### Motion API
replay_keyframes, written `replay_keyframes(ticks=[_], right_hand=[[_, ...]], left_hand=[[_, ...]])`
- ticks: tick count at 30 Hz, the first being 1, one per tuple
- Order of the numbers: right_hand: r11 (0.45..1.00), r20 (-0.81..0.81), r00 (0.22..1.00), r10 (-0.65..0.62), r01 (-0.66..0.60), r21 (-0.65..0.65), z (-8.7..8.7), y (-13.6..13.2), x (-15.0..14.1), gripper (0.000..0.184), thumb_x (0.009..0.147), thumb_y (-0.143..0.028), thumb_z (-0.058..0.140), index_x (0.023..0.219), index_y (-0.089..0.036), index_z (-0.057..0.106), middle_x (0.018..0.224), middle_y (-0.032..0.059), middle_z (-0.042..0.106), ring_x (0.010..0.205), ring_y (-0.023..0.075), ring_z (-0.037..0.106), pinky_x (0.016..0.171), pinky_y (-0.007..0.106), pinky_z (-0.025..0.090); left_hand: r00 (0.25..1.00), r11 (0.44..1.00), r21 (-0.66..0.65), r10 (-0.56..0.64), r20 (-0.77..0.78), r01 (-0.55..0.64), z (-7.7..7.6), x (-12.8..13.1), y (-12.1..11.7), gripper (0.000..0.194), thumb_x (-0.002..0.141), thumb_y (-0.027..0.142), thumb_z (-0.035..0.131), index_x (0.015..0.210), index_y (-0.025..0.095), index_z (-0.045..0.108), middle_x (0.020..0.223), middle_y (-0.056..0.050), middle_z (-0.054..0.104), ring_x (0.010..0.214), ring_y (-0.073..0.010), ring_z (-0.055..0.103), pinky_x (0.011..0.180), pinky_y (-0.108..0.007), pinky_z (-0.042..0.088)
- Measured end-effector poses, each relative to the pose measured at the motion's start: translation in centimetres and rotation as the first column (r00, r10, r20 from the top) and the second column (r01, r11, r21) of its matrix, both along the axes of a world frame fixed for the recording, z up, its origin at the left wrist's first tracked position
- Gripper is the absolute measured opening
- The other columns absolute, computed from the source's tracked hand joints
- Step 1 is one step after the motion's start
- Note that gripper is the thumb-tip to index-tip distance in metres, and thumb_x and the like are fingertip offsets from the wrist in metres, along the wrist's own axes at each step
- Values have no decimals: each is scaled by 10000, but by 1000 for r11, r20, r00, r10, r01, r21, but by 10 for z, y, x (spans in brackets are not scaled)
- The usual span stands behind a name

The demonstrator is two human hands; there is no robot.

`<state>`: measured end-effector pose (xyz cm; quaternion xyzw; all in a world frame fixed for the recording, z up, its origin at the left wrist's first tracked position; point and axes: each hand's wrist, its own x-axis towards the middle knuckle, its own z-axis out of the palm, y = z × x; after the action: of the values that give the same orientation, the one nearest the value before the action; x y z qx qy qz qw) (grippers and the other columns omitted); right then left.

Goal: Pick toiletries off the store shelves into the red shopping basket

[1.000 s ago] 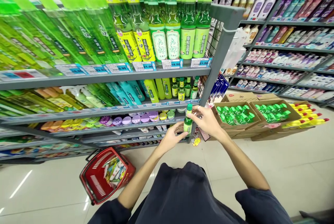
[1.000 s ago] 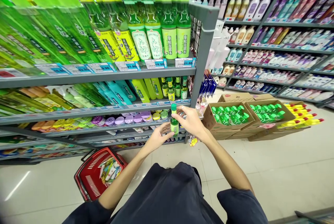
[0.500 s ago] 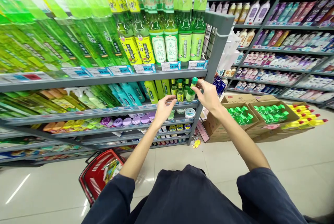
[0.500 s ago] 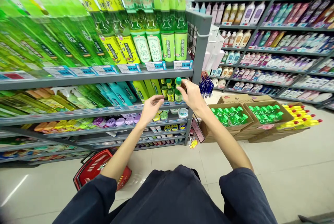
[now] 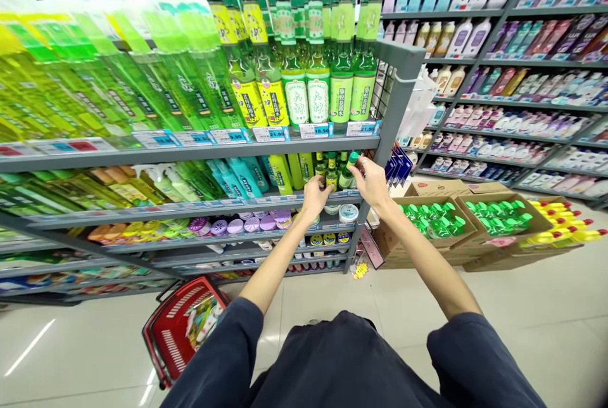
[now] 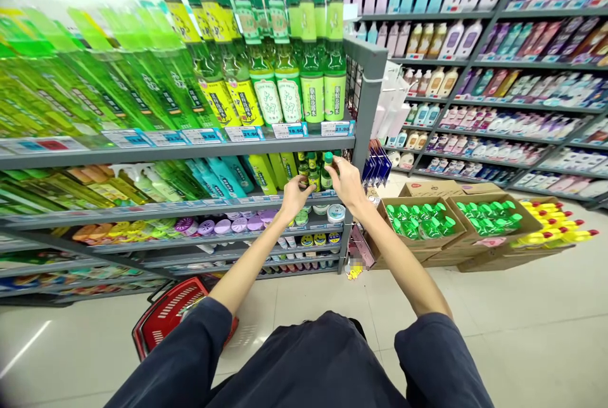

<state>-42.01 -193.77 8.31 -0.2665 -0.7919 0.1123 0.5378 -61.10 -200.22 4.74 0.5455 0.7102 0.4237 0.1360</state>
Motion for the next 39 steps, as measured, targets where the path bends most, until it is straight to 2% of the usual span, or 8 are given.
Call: replay_keyframes(ticks=[10, 18, 22, 26, 28, 30, 35, 39], right_hand=[[984, 50, 999, 2, 7, -178, -13, 9, -17, 459, 1111, -553, 509, 1129, -169, 758, 1079, 177, 791, 1001, 319, 754, 934, 479, 640], [950, 42, 998, -48, 59, -305, -17, 13, -27, 428, 1105, -521, 546, 1139, -130, 717, 1024, 189, 801, 919, 312, 786, 864, 430, 641], [945, 194, 975, -109, 162, -285, -8, 12, -28, 309, 1111, -395, 548, 1153, -140, 718, 1057, 190, 810, 959, 323, 781, 907, 421, 610], [933, 404, 893, -198, 298, -200, 2, 7, -27, 324, 1104, -296, 533, 1298, -88, 688, 1171, 240, 786, 1057, 367, 760, 927, 436, 586], [928, 467, 857, -215, 328, -174, 4, 6, -26, 351, 1102, -284, 522, 1344, -74, 667, 1177, 250, 779, 1056, 380, 755, 917, 447, 583], [936, 459, 867, -193, 303, -179, 2, 8, -26, 394, 1101, -296, 509, 1391, -62, 637, 1128, 240, 788, 1026, 379, 756, 902, 453, 586], [972, 206, 973, -104, 143, -185, -15, 10, -14, 463, 1114, -416, 456, 1323, -71, 684, 1032, 218, 810, 908, 338, 773, 891, 476, 613], [968, 69, 996, -60, 75, -239, -29, -5, 5, 480, 1094, -511, 496, 1250, -121, 729, 965, 165, 817, 798, 282, 772, 837, 456, 638]], left_hand=[[999, 999, 1, 37, -9, -37, -8, 1, 10, 257, 933, 260, 818, 1135, 110, 767, 887, -70, 775, 742, -182, 665, 789, -302, 504], [1000, 999, -32, 14, -3, -14, -7, 1, 11, 241, 985, 288, 761, 1123, 90, 755, 740, -62, 721, 709, -216, 678, 723, -315, 495], [1000, 999, -34, 20, 5, -20, -8, 1, 12, 268, 984, 283, 767, 1159, 81, 755, 744, -67, 727, 712, -220, 685, 725, -315, 501], [1000, 1000, -23, 18, 17, -17, -10, 2, 13, 265, 982, 264, 773, 1182, 90, 768, 737, -44, 735, 706, -200, 686, 772, -303, 511], [1000, 1000, -24, 16, 26, -15, -9, 2, 13, 271, 982, 257, 773, 1194, 88, 766, 751, -48, 747, 715, -197, 688, 787, -303, 516], [999, 999, -28, 17, 30, -16, -8, 2, 12, 283, 984, 255, 769, 1205, 79, 760, 792, -67, 767, 729, -198, 693, 800, -308, 523], [999, 1000, -17, 6, 46, -5, -6, 1, 4, 327, 971, 250, 783, 1244, 75, 739, 1082, -158, 822, 855, -211, 747, 910, -341, 550], [989, 1000, 27, -1, 151, -3, -6, -5, -9, 305, 981, 222, 754, 1269, 128, 726, 1346, -167, 774, 984, -201, 767, 937, -332, 575]])
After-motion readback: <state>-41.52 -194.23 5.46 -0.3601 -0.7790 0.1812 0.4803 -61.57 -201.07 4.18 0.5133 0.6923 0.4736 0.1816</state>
